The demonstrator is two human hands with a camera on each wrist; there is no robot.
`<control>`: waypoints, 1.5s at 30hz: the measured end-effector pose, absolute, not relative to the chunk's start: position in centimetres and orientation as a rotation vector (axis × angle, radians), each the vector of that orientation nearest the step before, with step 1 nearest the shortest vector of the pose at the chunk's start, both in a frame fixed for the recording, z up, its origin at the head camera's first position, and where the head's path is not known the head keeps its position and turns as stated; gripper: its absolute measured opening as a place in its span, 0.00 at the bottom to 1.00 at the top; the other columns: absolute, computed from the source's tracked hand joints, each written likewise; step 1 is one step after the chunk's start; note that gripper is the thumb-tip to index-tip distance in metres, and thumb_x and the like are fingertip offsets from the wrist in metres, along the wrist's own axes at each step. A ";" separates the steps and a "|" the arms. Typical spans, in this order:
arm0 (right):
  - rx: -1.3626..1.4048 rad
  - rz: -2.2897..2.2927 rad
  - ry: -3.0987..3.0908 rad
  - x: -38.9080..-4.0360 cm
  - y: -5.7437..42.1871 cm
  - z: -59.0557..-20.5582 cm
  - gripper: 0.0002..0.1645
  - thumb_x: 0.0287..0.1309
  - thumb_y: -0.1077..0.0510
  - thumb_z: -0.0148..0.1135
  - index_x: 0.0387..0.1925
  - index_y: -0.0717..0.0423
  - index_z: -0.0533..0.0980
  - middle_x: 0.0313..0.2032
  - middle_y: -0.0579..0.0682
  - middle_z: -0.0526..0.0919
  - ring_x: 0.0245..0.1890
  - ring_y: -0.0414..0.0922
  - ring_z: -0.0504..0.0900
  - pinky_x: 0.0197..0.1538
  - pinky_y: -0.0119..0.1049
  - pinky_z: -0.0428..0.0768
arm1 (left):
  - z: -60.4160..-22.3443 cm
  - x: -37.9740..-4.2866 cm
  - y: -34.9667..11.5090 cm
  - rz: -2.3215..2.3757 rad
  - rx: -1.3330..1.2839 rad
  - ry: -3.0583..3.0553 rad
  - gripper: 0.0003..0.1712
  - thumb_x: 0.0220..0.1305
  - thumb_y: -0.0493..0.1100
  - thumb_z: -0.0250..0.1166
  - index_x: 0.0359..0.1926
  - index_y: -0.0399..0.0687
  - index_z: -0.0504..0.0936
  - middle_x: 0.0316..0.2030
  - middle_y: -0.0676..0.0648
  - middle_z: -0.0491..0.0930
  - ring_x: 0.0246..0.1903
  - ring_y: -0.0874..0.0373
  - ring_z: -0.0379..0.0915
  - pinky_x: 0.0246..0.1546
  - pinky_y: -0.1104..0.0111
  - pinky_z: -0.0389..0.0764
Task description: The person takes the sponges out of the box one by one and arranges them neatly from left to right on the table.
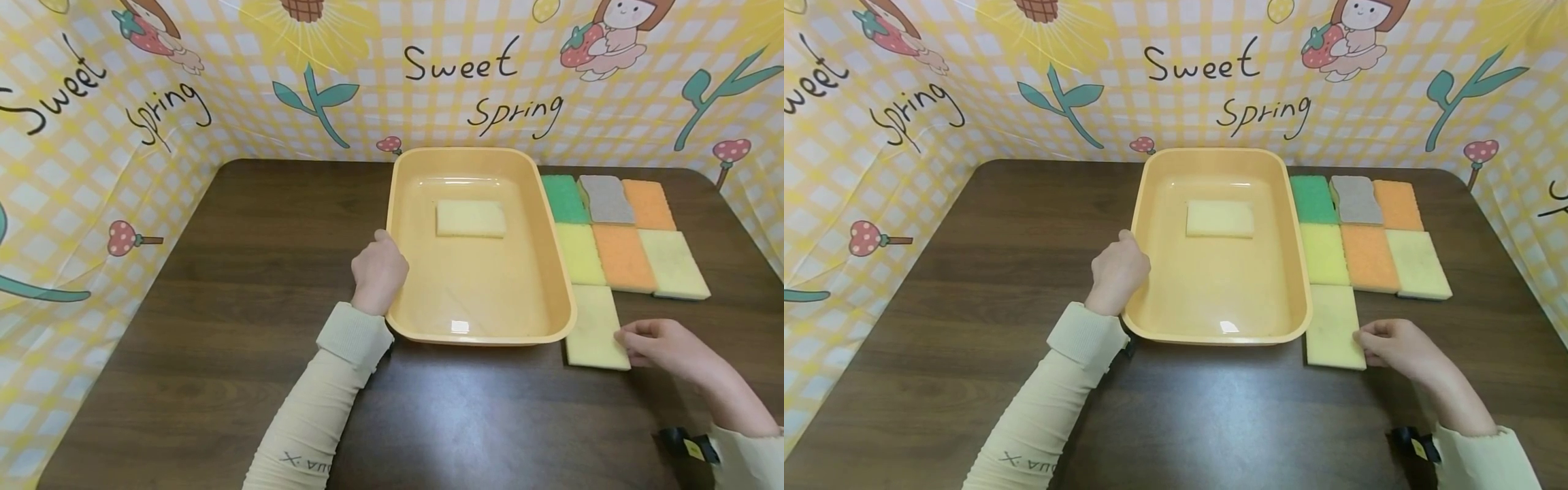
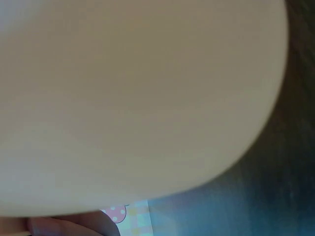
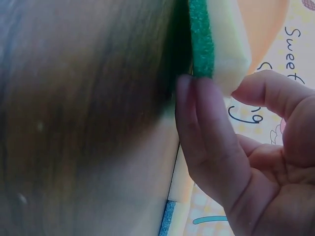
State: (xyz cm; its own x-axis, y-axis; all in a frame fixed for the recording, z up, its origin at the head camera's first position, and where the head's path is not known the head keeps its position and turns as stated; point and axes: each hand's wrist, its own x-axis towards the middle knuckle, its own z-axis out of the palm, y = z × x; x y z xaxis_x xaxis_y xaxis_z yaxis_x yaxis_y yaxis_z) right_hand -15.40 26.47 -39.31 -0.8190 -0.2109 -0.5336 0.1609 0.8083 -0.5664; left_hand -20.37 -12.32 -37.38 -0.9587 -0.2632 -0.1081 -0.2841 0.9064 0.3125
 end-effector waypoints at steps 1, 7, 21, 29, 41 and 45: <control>-0.037 -0.824 2.395 -15.4 26.4 -39.3 0.30 0.70 0.54 0.43 0.52 0.84 0.67 0.40 0.59 0.83 0.33 0.31 0.79 0.37 0.29 0.79 | -37.4 -20.4 -12.3 0.506 -0.432 3.005 0.08 0.66 0.39 0.50 0.41 0.37 0.70 0.32 0.36 0.83 0.33 0.43 0.83 0.34 0.52 0.81; -0.035 -0.845 2.391 -15.5 26.3 -39.5 0.30 0.70 0.54 0.44 0.52 0.84 0.67 0.40 0.58 0.83 0.33 0.30 0.78 0.37 0.29 0.80 | -37.4 -20.4 -12.3 0.506 -0.431 3.005 0.08 0.66 0.39 0.50 0.41 0.37 0.70 0.32 0.36 0.83 0.32 0.43 0.83 0.33 0.52 0.81; -0.054 -0.813 2.415 -15.6 26.3 -39.6 0.30 0.70 0.53 0.43 0.52 0.83 0.68 0.40 0.61 0.83 0.32 0.31 0.79 0.35 0.28 0.78 | -37.4 -20.4 -12.2 0.491 -0.435 3.010 0.08 0.66 0.39 0.50 0.41 0.37 0.70 0.32 0.36 0.83 0.32 0.43 0.83 0.33 0.52 0.81; -0.034 -0.858 2.402 -15.5 26.6 -39.8 0.30 0.70 0.54 0.43 0.52 0.84 0.66 0.39 0.58 0.83 0.32 0.31 0.78 0.36 0.29 0.80 | -37.4 -20.4 -12.2 0.497 -0.439 3.010 0.08 0.66 0.39 0.49 0.40 0.37 0.70 0.32 0.36 0.83 0.33 0.43 0.83 0.34 0.52 0.81; -0.036 -0.894 2.413 -15.5 26.6 -40.1 0.27 0.70 0.58 0.44 0.50 0.84 0.67 0.35 0.51 0.81 0.30 0.29 0.77 0.36 0.29 0.82 | -37.4 -20.5 -12.3 0.519 -0.441 3.011 0.08 0.66 0.38 0.49 0.40 0.37 0.70 0.32 0.35 0.83 0.33 0.42 0.83 0.34 0.52 0.81; -0.033 -0.906 2.406 -15.5 26.6 -40.1 0.26 0.70 0.58 0.44 0.49 0.84 0.67 0.34 0.50 0.81 0.29 0.29 0.77 0.36 0.30 0.82 | -37.4 -20.4 -12.3 0.512 -0.443 3.007 0.08 0.66 0.38 0.49 0.40 0.37 0.70 0.33 0.35 0.83 0.33 0.43 0.83 0.34 0.52 0.81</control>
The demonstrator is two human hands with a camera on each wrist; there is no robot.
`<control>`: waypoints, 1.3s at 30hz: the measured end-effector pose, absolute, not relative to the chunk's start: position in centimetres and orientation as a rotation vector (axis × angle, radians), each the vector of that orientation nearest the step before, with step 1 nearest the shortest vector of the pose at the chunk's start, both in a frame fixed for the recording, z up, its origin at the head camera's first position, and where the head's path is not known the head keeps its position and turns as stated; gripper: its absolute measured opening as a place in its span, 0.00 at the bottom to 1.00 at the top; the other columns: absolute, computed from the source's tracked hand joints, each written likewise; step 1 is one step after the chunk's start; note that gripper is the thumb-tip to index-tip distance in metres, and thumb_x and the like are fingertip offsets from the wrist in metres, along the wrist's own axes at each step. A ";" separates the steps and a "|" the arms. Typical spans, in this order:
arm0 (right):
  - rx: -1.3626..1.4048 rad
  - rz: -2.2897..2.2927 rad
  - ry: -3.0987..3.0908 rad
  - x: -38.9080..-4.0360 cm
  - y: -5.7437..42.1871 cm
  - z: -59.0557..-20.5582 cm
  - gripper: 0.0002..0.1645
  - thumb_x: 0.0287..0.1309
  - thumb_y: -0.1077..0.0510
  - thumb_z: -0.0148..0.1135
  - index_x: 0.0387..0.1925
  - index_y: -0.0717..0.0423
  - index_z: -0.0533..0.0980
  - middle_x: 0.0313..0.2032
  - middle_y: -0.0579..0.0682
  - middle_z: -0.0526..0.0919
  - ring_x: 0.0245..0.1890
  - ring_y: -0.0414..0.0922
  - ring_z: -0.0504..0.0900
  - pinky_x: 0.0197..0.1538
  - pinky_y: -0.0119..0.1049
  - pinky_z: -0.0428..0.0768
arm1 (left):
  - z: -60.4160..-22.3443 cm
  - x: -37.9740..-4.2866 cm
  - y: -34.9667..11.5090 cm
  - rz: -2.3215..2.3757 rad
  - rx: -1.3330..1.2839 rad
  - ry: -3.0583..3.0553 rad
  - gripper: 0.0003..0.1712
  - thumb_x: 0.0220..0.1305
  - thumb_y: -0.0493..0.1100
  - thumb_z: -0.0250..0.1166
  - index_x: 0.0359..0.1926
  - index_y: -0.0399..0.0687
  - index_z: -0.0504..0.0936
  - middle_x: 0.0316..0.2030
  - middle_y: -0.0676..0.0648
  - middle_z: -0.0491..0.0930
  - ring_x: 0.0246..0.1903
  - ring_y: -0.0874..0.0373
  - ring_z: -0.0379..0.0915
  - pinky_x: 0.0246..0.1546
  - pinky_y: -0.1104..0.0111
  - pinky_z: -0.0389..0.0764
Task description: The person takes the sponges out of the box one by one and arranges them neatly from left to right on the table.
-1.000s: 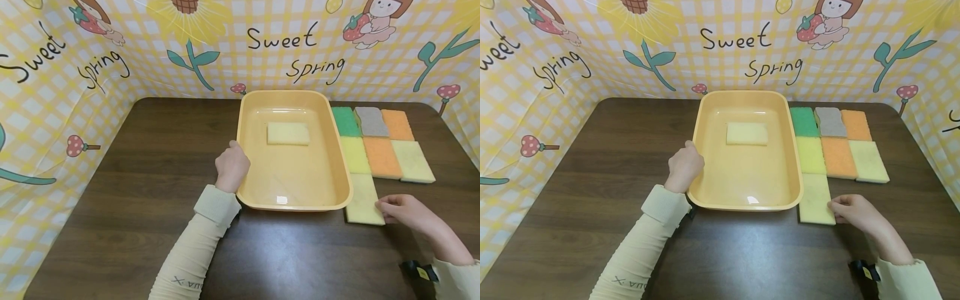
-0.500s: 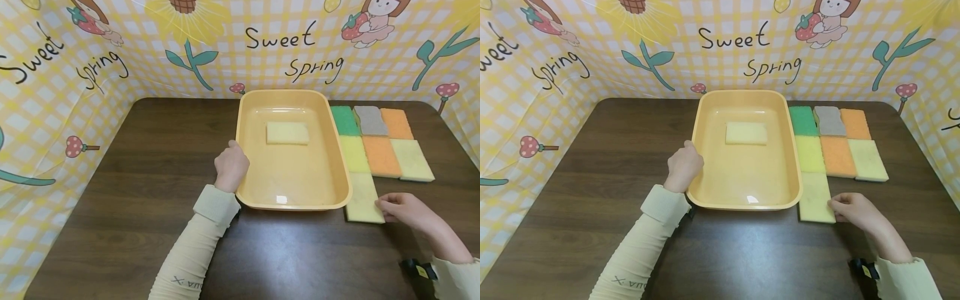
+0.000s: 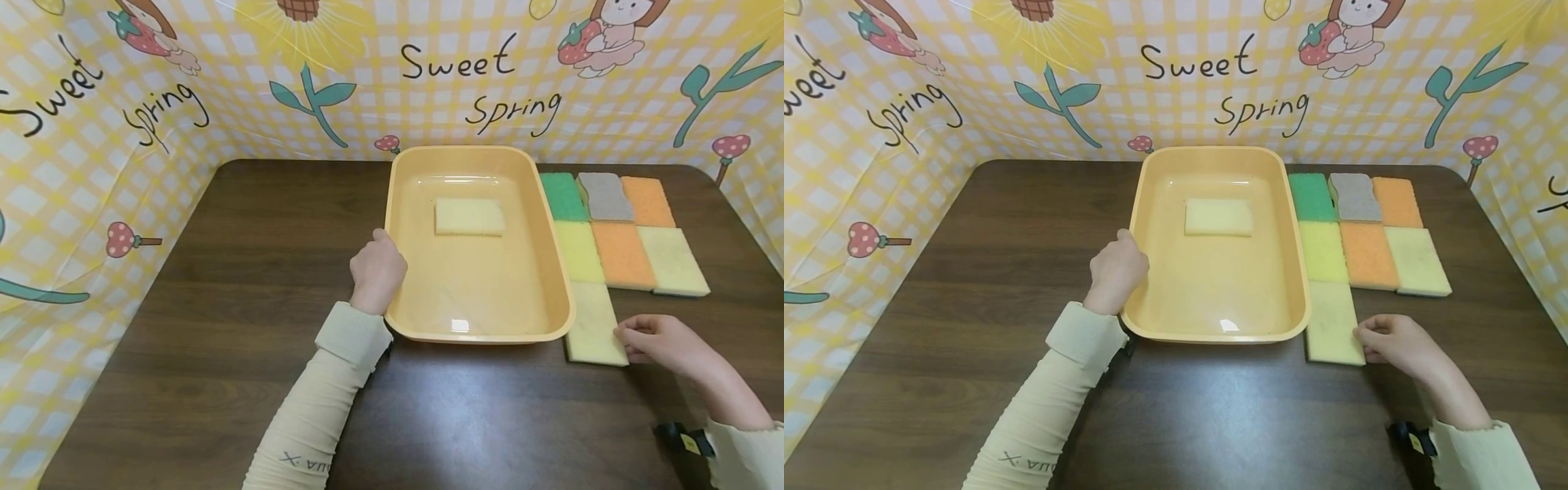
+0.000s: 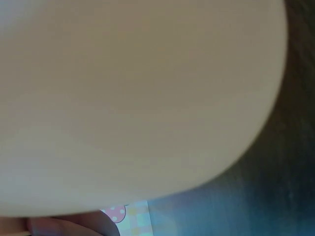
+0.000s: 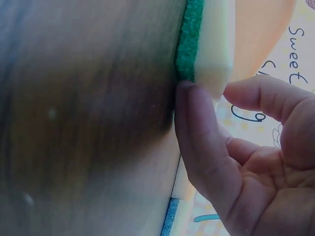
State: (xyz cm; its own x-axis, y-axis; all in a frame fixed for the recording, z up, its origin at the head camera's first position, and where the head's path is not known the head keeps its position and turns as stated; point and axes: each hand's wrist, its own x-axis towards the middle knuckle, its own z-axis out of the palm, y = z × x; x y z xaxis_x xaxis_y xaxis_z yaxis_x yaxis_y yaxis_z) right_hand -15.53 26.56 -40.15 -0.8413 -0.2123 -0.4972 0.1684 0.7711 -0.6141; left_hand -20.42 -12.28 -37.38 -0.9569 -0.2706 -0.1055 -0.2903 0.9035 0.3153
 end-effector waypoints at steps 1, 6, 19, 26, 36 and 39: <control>-0.032 -0.908 2.404 -15.5 26.6 -40.2 0.26 0.70 0.58 0.44 0.49 0.84 0.67 0.33 0.50 0.81 0.29 0.30 0.77 0.36 0.30 0.82 | -37.4 -20.4 -12.3 0.509 -0.443 3.008 0.08 0.66 0.38 0.49 0.40 0.37 0.70 0.32 0.35 0.83 0.33 0.43 0.83 0.33 0.52 0.81; -0.040 -0.903 2.409 -15.5 26.7 -40.2 0.26 0.70 0.58 0.44 0.49 0.83 0.67 0.34 0.50 0.81 0.29 0.30 0.77 0.36 0.30 0.82 | -37.3 -20.3 -12.2 0.503 -0.438 3.017 0.08 0.66 0.38 0.49 0.40 0.37 0.70 0.32 0.35 0.83 0.33 0.43 0.83 0.33 0.53 0.81; -0.037 -0.817 2.489 -15.2 26.6 -39.4 0.28 0.70 0.53 0.44 0.49 0.80 0.69 0.35 0.56 0.85 0.28 0.29 0.78 0.34 0.28 0.79 | -37.3 -20.4 -12.1 0.509 -0.430 3.014 0.08 0.66 0.38 0.50 0.40 0.37 0.70 0.32 0.35 0.83 0.32 0.43 0.83 0.33 0.52 0.81; -0.023 -0.735 2.605 -15.0 26.5 -39.1 0.32 0.70 0.48 0.45 0.53 0.78 0.65 0.43 0.72 0.79 0.37 0.51 0.82 0.36 0.39 0.76 | -37.3 -20.4 -12.1 0.505 -0.429 3.027 0.07 0.66 0.38 0.50 0.39 0.37 0.70 0.31 0.36 0.83 0.32 0.43 0.83 0.32 0.52 0.81; -0.046 -0.759 2.681 -14.9 25.2 -37.5 0.34 0.70 0.46 0.45 0.58 0.75 0.63 0.54 0.77 0.71 0.53 0.70 0.72 0.45 0.54 0.75 | -37.3 -20.4 -12.1 0.499 -0.428 3.029 0.08 0.66 0.38 0.50 0.40 0.37 0.70 0.31 0.36 0.83 0.32 0.43 0.83 0.32 0.53 0.81; -0.060 -0.764 2.691 -15.0 24.4 -36.7 0.36 0.69 0.45 0.46 0.60 0.74 0.61 0.56 0.77 0.70 0.55 0.70 0.70 0.47 0.57 0.74 | -37.4 -20.4 -12.2 0.505 -0.430 3.028 0.07 0.66 0.38 0.51 0.40 0.37 0.70 0.31 0.36 0.83 0.32 0.43 0.83 0.32 0.53 0.81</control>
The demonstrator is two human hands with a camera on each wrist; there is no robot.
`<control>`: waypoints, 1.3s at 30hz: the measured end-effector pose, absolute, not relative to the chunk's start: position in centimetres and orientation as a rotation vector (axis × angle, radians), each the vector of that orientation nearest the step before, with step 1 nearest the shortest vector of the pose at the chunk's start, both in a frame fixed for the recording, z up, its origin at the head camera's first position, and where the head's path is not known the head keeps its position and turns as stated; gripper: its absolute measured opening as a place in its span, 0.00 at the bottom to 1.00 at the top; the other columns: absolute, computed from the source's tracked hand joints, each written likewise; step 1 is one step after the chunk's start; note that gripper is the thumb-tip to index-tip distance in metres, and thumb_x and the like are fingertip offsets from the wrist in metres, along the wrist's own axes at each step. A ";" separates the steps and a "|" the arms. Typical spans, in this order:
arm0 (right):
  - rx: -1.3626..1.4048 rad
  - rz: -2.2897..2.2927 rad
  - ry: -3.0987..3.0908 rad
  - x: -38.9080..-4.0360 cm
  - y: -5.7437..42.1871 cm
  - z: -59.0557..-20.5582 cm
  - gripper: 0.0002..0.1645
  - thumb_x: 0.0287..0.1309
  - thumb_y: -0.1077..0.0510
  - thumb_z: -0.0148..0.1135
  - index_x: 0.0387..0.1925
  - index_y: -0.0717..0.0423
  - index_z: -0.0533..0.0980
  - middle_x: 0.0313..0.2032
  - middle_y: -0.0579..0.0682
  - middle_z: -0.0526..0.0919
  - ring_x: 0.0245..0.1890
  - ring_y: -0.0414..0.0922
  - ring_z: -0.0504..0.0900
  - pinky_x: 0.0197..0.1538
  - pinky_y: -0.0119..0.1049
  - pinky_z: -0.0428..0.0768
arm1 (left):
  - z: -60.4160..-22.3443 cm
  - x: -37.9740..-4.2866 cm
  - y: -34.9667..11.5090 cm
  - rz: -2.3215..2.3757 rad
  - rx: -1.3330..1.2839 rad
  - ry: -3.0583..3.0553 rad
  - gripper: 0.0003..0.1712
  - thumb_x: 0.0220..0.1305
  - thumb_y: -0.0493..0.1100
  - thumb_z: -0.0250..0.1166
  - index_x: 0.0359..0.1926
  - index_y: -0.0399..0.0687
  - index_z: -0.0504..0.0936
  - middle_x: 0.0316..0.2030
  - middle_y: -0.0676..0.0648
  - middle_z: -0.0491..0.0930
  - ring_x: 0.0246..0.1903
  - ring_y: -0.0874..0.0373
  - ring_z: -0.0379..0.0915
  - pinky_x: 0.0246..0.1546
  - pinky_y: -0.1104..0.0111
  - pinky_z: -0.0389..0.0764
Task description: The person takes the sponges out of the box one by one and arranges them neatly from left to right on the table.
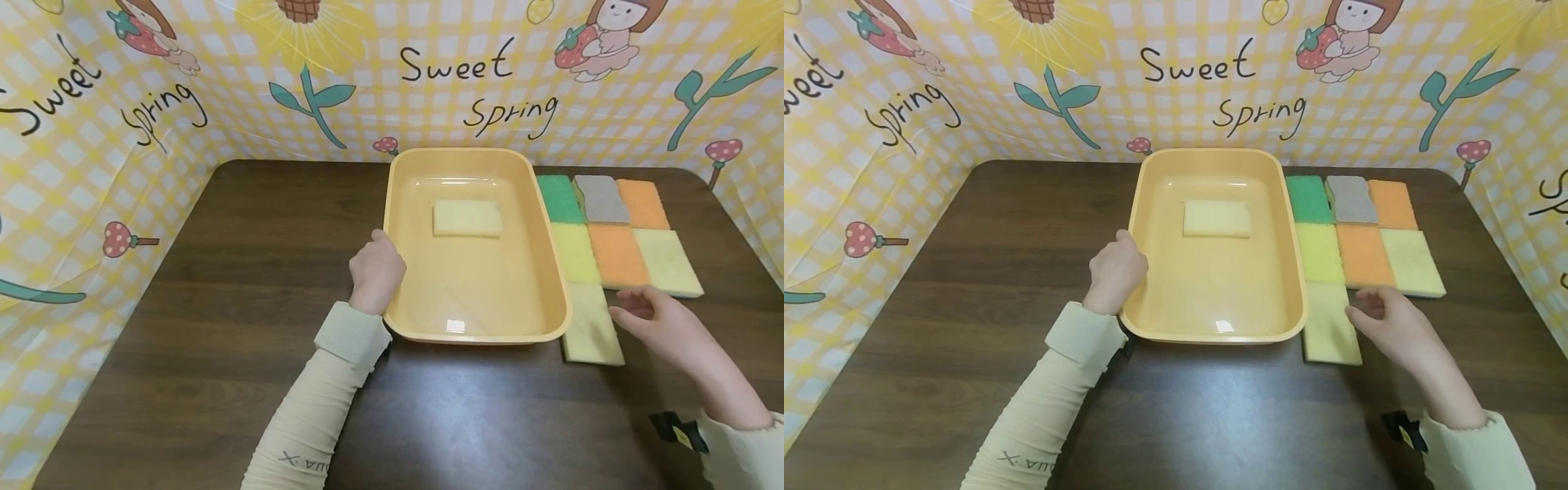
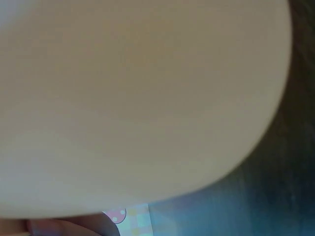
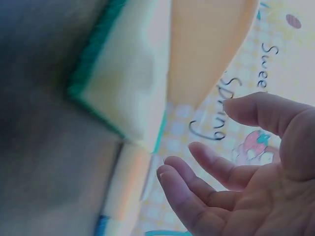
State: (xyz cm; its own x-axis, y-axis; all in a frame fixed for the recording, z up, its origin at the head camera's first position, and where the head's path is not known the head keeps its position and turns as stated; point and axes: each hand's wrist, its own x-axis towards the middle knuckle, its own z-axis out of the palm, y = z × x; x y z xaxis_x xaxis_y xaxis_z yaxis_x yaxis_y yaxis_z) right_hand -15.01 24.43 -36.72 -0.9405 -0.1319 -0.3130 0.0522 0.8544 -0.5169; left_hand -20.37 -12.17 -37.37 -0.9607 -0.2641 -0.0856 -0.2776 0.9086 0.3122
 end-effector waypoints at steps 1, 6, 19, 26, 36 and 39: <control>-0.061 -0.767 2.694 -15.1 24.2 -36.4 0.36 0.69 0.45 0.46 0.60 0.74 0.61 0.57 0.77 0.69 0.56 0.70 0.70 0.47 0.58 0.73 | -37.4 -20.4 -12.2 0.507 -0.428 3.027 0.07 0.66 0.38 0.50 0.40 0.37 0.70 0.31 0.36 0.83 0.32 0.43 0.83 0.32 0.53 0.81; -0.067 -0.791 2.720 -15.6 22.6 -34.8 0.38 0.69 0.43 0.47 0.63 0.72 0.58 0.60 0.75 0.66 0.58 0.69 0.67 0.50 0.61 0.71 | -37.4 -20.5 -12.1 0.508 -0.422 3.012 0.07 0.67 0.38 0.49 0.40 0.37 0.70 0.31 0.36 0.82 0.31 0.43 0.83 0.32 0.53 0.81; -0.172 -0.841 2.712 -17.8 17.5 -31.0 0.39 0.67 0.43 0.49 0.67 0.67 0.56 0.62 0.72 0.64 0.62 0.67 0.65 0.56 0.62 0.69 | -37.5 -20.5 -12.2 0.527 -0.435 3.009 0.08 0.66 0.39 0.50 0.40 0.37 0.70 0.32 0.35 0.83 0.33 0.43 0.83 0.34 0.52 0.81; -0.215 -0.848 2.704 -19.6 14.4 -29.5 0.38 0.66 0.44 0.51 0.67 0.62 0.58 0.63 0.68 0.66 0.64 0.62 0.65 0.59 0.60 0.68 | -37.4 -20.5 -12.2 0.541 -0.441 2.995 0.09 0.66 0.39 0.50 0.41 0.37 0.70 0.34 0.35 0.83 0.35 0.42 0.82 0.35 0.51 0.81; -0.277 -0.995 2.629 -21.8 11.4 -28.7 0.32 0.66 0.48 0.51 0.64 0.62 0.61 0.60 0.65 0.69 0.62 0.60 0.68 0.60 0.57 0.68 | -37.6 -20.4 -12.2 0.517 -0.430 3.034 0.08 0.66 0.38 0.49 0.40 0.36 0.70 0.32 0.34 0.83 0.33 0.42 0.83 0.33 0.52 0.81; -0.281 -1.009 2.634 -22.6 10.6 -28.8 0.31 0.66 0.49 0.51 0.64 0.62 0.62 0.60 0.65 0.69 0.62 0.60 0.68 0.60 0.57 0.68 | -37.6 -20.4 -12.2 0.509 -0.427 3.043 0.08 0.65 0.38 0.49 0.40 0.36 0.71 0.32 0.34 0.83 0.33 0.42 0.83 0.33 0.52 0.81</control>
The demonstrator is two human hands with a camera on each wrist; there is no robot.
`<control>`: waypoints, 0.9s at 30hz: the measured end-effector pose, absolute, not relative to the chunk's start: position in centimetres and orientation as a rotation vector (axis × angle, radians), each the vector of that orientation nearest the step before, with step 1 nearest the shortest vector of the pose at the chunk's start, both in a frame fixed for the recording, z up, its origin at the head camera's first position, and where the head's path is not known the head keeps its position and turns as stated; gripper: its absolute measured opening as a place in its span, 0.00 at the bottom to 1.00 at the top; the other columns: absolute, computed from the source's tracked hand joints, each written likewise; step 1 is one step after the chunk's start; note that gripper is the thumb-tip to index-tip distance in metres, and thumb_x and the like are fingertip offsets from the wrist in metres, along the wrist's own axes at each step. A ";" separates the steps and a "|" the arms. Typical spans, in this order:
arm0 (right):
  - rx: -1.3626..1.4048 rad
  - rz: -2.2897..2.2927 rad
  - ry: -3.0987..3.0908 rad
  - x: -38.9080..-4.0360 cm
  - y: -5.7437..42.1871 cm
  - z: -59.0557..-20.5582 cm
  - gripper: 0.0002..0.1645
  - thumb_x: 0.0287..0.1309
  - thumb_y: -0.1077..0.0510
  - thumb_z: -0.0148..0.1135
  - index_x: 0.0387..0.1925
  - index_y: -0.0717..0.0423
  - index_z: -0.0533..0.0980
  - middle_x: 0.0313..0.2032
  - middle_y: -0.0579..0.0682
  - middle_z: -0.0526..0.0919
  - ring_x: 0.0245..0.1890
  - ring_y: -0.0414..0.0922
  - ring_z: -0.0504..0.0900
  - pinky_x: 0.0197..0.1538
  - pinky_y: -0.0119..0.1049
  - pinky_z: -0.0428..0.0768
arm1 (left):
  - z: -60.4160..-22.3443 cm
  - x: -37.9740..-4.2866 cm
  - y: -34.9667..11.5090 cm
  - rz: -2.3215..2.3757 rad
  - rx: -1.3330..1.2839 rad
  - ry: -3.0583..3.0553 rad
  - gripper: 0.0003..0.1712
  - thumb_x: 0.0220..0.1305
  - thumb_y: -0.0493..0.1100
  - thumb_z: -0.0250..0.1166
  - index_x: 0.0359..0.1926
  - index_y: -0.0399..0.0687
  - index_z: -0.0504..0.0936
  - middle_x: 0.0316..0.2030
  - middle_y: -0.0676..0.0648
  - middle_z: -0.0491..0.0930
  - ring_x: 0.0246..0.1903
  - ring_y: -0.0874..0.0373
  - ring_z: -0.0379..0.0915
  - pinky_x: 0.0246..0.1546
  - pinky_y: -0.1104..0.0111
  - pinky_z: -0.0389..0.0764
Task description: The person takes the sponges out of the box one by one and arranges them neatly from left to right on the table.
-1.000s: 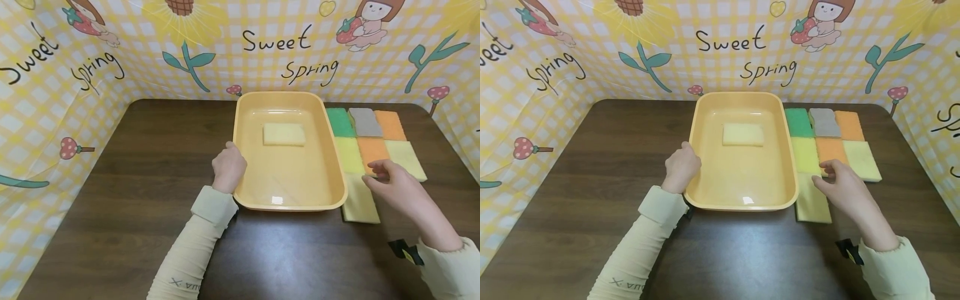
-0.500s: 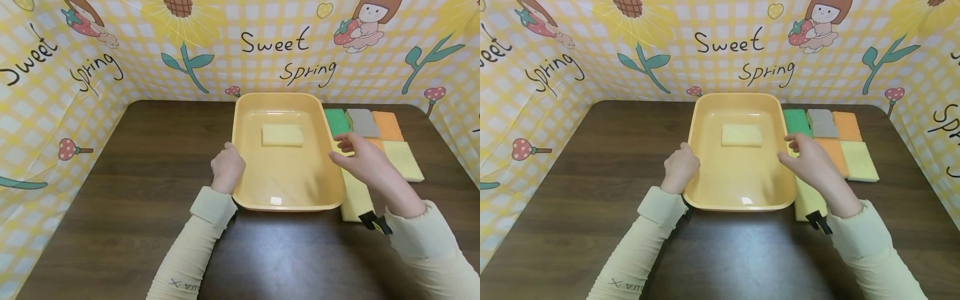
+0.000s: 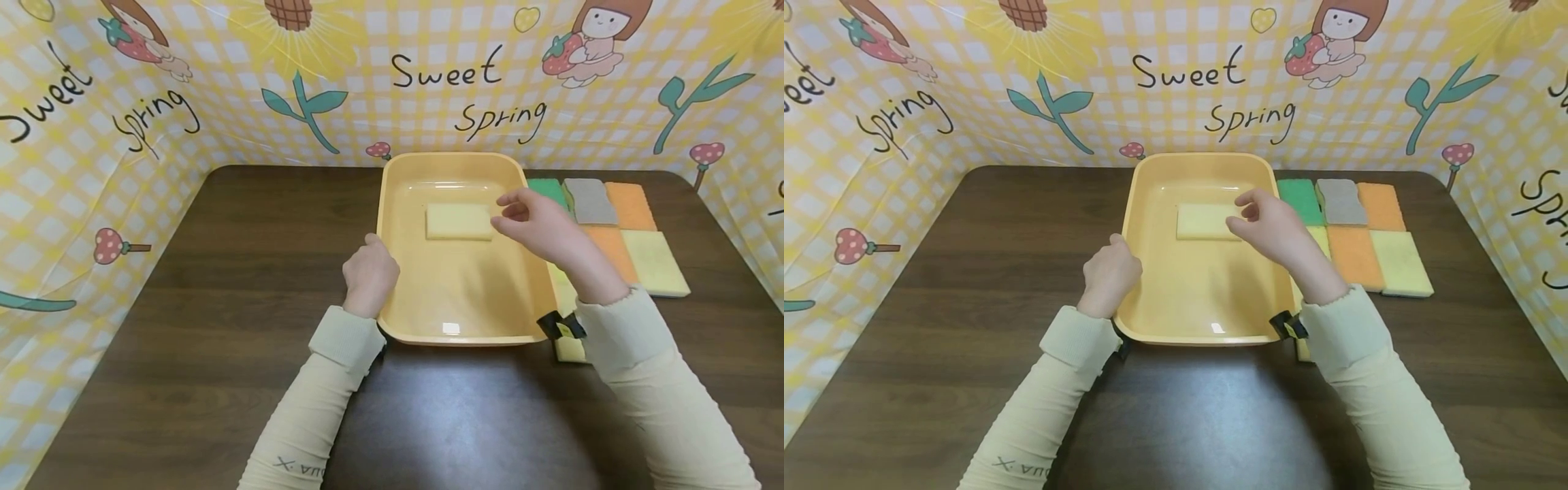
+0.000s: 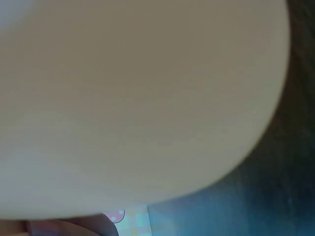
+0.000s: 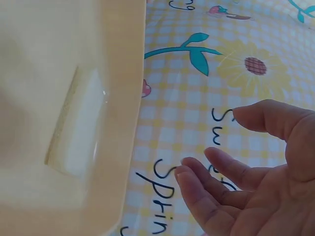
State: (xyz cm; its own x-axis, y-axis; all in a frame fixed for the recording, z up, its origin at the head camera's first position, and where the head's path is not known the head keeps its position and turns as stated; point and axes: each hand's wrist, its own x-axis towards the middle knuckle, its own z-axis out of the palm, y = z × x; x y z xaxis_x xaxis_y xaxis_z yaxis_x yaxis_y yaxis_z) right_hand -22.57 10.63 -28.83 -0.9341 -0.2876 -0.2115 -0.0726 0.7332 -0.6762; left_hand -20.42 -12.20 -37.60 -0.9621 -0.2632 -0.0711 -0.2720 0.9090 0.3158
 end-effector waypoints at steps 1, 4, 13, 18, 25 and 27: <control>-0.283 -1.002 2.644 -22.9 10.3 -28.9 0.31 0.66 0.49 0.51 0.64 0.62 0.62 0.60 0.66 0.69 0.62 0.60 0.68 0.61 0.56 0.68 | -37.6 -20.4 -12.2 0.506 -0.427 3.042 0.08 0.65 0.38 0.49 0.40 0.36 0.71 0.32 0.35 0.83 0.33 0.42 0.83 0.33 0.52 0.81; -0.294 -0.981 2.678 -23.6 9.5 -29.4 0.29 0.65 0.50 0.53 0.62 0.62 0.65 0.59 0.65 0.70 0.61 0.59 0.68 0.61 0.56 0.68 | -37.6 -20.4 -12.3 0.505 -0.430 3.035 0.09 0.65 0.38 0.49 0.41 0.36 0.70 0.32 0.35 0.83 0.33 0.42 0.83 0.33 0.52 0.81; -0.442 -0.766 2.756 -26.1 7.6 -31.7 0.26 0.62 0.58 0.55 0.58 0.67 0.68 0.57 0.69 0.72 0.59 0.61 0.71 0.61 0.54 0.69 | -37.5 -20.4 -12.2 0.496 -0.437 3.033 0.08 0.65 0.38 0.50 0.41 0.37 0.70 0.32 0.35 0.83 0.33 0.43 0.83 0.34 0.52 0.81; -0.494 -0.546 2.728 -26.9 6.5 -32.7 0.28 0.59 0.61 0.56 0.61 0.66 0.66 0.59 0.68 0.70 0.56 0.60 0.72 0.58 0.52 0.71 | -37.5 -20.3 -12.2 0.503 -0.440 3.039 0.08 0.65 0.38 0.50 0.40 0.36 0.70 0.32 0.35 0.83 0.33 0.42 0.83 0.34 0.52 0.81; -0.446 -0.553 2.733 -27.9 5.7 -34.2 0.30 0.58 0.62 0.58 0.62 0.67 0.65 0.59 0.68 0.68 0.56 0.60 0.72 0.60 0.51 0.70 | -37.5 -20.4 -12.2 0.510 -0.438 3.029 0.08 0.65 0.38 0.50 0.40 0.36 0.70 0.31 0.35 0.83 0.33 0.42 0.83 0.33 0.52 0.81; -0.431 -0.560 2.745 -28.1 5.6 -34.7 0.31 0.58 0.62 0.59 0.62 0.67 0.65 0.59 0.69 0.67 0.56 0.61 0.72 0.61 0.51 0.70 | -37.5 -20.4 -12.2 0.505 -0.437 3.027 0.08 0.65 0.38 0.50 0.40 0.37 0.70 0.31 0.35 0.83 0.32 0.43 0.83 0.33 0.52 0.81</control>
